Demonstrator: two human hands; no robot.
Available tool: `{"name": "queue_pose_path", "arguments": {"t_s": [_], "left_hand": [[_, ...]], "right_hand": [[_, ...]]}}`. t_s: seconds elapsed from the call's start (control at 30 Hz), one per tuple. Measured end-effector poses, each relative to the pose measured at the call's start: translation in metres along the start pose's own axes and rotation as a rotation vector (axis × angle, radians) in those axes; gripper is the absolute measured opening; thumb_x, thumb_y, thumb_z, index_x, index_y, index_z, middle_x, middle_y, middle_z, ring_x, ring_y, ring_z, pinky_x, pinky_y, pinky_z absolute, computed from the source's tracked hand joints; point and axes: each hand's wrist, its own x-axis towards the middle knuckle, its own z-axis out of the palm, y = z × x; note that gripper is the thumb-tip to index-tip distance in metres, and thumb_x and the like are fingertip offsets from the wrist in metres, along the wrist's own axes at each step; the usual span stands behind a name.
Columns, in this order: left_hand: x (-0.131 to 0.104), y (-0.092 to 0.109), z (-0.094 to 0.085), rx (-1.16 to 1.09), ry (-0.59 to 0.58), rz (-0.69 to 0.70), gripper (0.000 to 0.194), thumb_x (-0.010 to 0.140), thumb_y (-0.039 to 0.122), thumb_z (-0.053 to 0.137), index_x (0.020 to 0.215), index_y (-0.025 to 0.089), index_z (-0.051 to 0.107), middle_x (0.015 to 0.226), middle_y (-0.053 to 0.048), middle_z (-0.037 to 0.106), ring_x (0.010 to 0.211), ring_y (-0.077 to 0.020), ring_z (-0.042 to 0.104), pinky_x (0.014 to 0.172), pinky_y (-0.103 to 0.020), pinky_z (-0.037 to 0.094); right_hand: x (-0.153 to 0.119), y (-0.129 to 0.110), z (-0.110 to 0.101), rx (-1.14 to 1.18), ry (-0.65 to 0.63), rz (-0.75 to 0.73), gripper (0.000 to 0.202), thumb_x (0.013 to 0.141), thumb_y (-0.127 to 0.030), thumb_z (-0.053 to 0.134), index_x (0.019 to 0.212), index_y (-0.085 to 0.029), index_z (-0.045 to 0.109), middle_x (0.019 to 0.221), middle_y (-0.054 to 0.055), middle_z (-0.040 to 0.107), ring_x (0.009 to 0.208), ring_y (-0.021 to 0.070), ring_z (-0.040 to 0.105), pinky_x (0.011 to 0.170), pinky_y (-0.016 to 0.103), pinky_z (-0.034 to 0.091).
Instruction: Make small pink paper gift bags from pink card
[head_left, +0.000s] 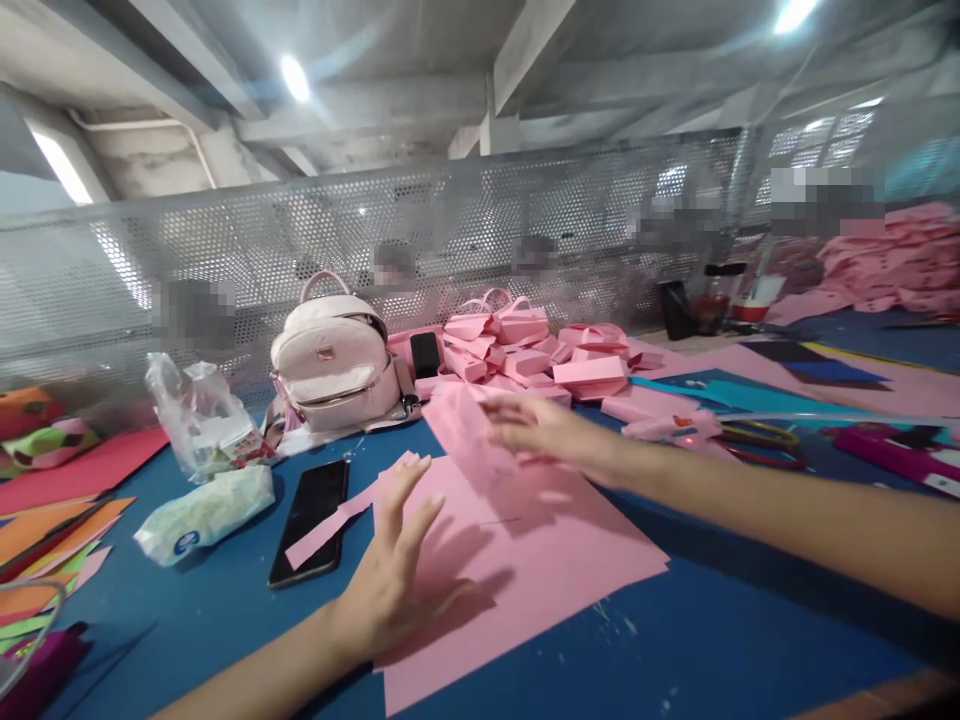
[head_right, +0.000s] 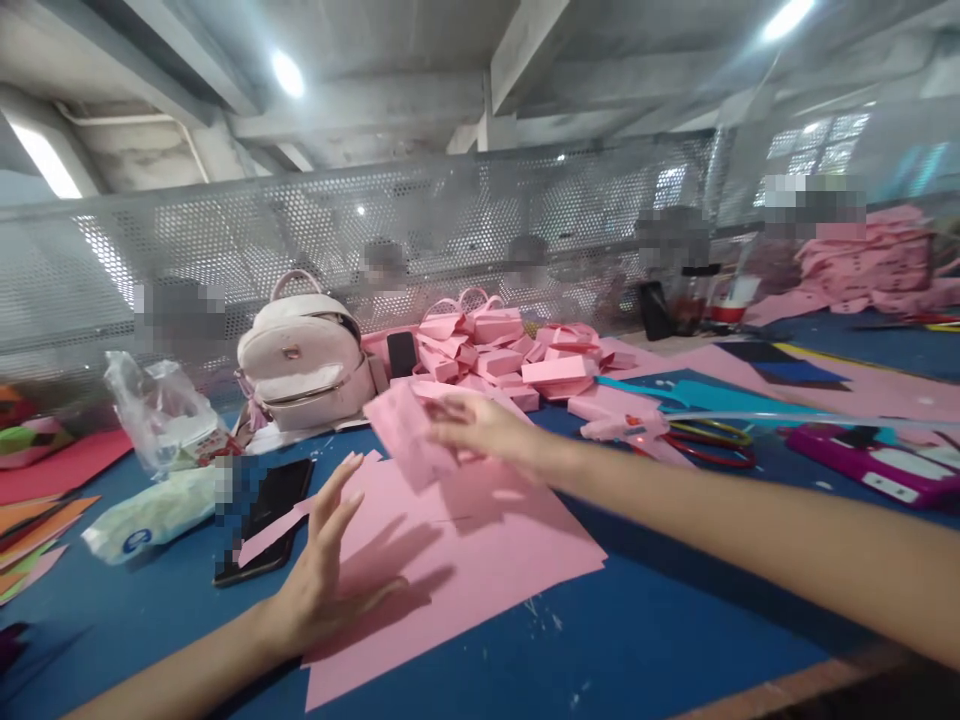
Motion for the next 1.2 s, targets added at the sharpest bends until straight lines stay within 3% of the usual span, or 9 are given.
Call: {"name": "queue_pose_path", "arguments": {"t_s": [0.17, 0.27, 0.37, 0.47, 0.63, 0.8, 0.93, 1.03, 1.2], "left_hand": [[0.001, 0.002, -0.001, -0.041, -0.067, 0.044, 0.085, 0.091, 0.002, 0.057, 0.161, 0.016, 0.009, 0.161, -0.021, 0.017, 0.152, -0.0331, 0.019, 0.123, -0.059, 0.015], [0.0, 0.002, -0.003, -0.042, -0.089, 0.048, 0.085, 0.088, -0.001, 0.053, 0.161, 0.013, 0.009, 0.162, -0.02, 0.016, 0.153, -0.0315, 0.015, 0.125, -0.053, 0.013], [-0.001, 0.001, -0.003, -0.053, -0.116, 0.044, 0.086, 0.086, -0.001, 0.05, 0.161, 0.012, 0.009, 0.162, -0.018, 0.013, 0.154, -0.0305, 0.012, 0.125, -0.051, 0.01], [-0.001, -0.001, -0.003, -0.065, -0.154, 0.028, 0.085, 0.085, -0.002, 0.047, 0.16, 0.012, 0.01, 0.162, -0.018, 0.014, 0.154, -0.0287, 0.011, 0.126, -0.051, 0.006], [-0.002, -0.003, -0.002, -0.083, -0.212, -0.018, 0.079, 0.085, -0.001, 0.046, 0.158, 0.009, 0.016, 0.159, -0.02, 0.019, 0.153, -0.0289, 0.014, 0.125, -0.05, 0.014], [0.0, -0.005, -0.002, -0.143, -0.266, -0.086, 0.072, 0.084, 0.0, 0.043, 0.153, 0.01, 0.026, 0.152, -0.023, 0.032, 0.147, -0.0299, 0.027, 0.12, -0.054, 0.029], [0.011, -0.001, -0.001, -0.207, -0.373, -0.099, 0.047, 0.092, 0.004, 0.048, 0.138, 0.017, 0.047, 0.13, -0.014, 0.058, 0.127, -0.0223, 0.054, 0.119, -0.047, 0.033], [0.017, 0.004, 0.002, -0.178, -0.376, -0.078, 0.029, 0.097, 0.009, 0.058, 0.124, 0.019, 0.057, 0.114, -0.007, 0.068, 0.112, -0.0172, 0.064, 0.119, -0.044, 0.032], [0.018, 0.005, 0.008, -0.183, -0.334, -0.087, 0.017, 0.096, 0.01, 0.061, 0.11, 0.018, 0.061, 0.103, -0.007, 0.071, 0.097, -0.0174, 0.067, 0.099, -0.037, 0.05]], "right_hand": [[0.1, -0.011, -0.081, -0.264, 0.256, -0.142, 0.05, 0.087, -0.037, 0.066, 0.133, -0.018, 0.056, 0.138, 0.014, 0.058, 0.129, 0.0299, 0.054, 0.097, 0.043, 0.051], [0.161, -0.015, -0.121, -0.498, 0.378, -0.202, 0.05, 0.08, -0.022, 0.071, 0.127, -0.014, 0.057, 0.131, 0.014, 0.061, 0.122, 0.0317, 0.055, 0.104, 0.047, 0.043], [0.205, -0.006, -0.138, -0.733, 0.436, -0.242, 0.043, 0.084, -0.021, 0.068, 0.126, -0.015, 0.058, 0.13, 0.014, 0.061, 0.122, 0.033, 0.052, 0.106, 0.051, 0.038], [0.23, 0.018, -0.134, -0.955, 0.426, -0.252, 0.035, 0.091, -0.026, 0.067, 0.124, -0.016, 0.061, 0.13, 0.013, 0.061, 0.127, 0.033, 0.05, 0.107, 0.054, 0.038], [0.24, 0.065, -0.116, -1.238, 0.268, -0.196, 0.035, 0.097, -0.036, 0.064, 0.127, -0.018, 0.06, 0.129, 0.01, 0.062, 0.11, 0.0253, 0.064, 0.093, 0.048, 0.055], [0.237, 0.075, -0.117, -1.383, 0.118, -0.158, 0.035, 0.098, -0.035, 0.063, 0.127, -0.017, 0.06, 0.128, 0.01, 0.062, 0.109, 0.0249, 0.064, 0.091, 0.047, 0.056], [0.229, 0.06, -0.123, -1.427, -0.028, -0.146, 0.035, 0.097, -0.036, 0.064, 0.126, -0.017, 0.061, 0.127, 0.009, 0.063, 0.109, 0.025, 0.064, 0.092, 0.048, 0.055], [0.216, 0.038, -0.117, -1.413, -0.095, -0.192, 0.036, 0.094, -0.027, 0.066, 0.127, -0.014, 0.06, 0.124, 0.013, 0.065, 0.111, 0.0282, 0.062, 0.091, 0.045, 0.052], [0.163, -0.007, -0.067, -1.308, -0.189, -0.471, 0.034, 0.093, -0.01, 0.055, 0.126, -0.007, 0.06, 0.129, 0.02, 0.063, 0.122, 0.0323, 0.054, 0.093, 0.044, 0.042]]}}
